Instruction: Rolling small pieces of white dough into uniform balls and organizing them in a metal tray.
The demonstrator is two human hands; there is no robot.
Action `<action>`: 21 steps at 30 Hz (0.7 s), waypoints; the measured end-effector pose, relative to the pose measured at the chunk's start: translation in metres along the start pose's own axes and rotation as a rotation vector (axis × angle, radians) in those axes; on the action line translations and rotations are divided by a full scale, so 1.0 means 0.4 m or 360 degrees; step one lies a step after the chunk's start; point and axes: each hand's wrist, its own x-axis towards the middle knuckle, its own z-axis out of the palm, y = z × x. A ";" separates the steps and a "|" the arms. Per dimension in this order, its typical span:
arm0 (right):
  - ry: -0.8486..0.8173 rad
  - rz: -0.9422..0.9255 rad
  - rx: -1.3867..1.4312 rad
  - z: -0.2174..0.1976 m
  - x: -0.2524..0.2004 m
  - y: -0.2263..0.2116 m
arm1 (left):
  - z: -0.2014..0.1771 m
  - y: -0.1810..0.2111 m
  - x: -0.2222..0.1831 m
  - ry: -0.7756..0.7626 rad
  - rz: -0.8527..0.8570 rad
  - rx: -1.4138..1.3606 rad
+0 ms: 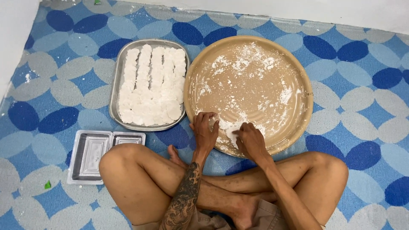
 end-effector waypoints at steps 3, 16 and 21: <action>0.0134 0.0301 0.0330 -0.018 0.011 -0.010 | 0.032 -0.033 -0.004 0.0020 0.0020 0.0007; 0.0200 0.0511 0.0796 -0.035 0.016 0.013 | 0.025 -0.032 -0.002 0.0065 -0.0046 -0.0024; 0.0028 -0.0041 0.0109 -0.100 -0.022 0.023 | 0.018 -0.016 0.002 0.0057 -0.0046 -0.0083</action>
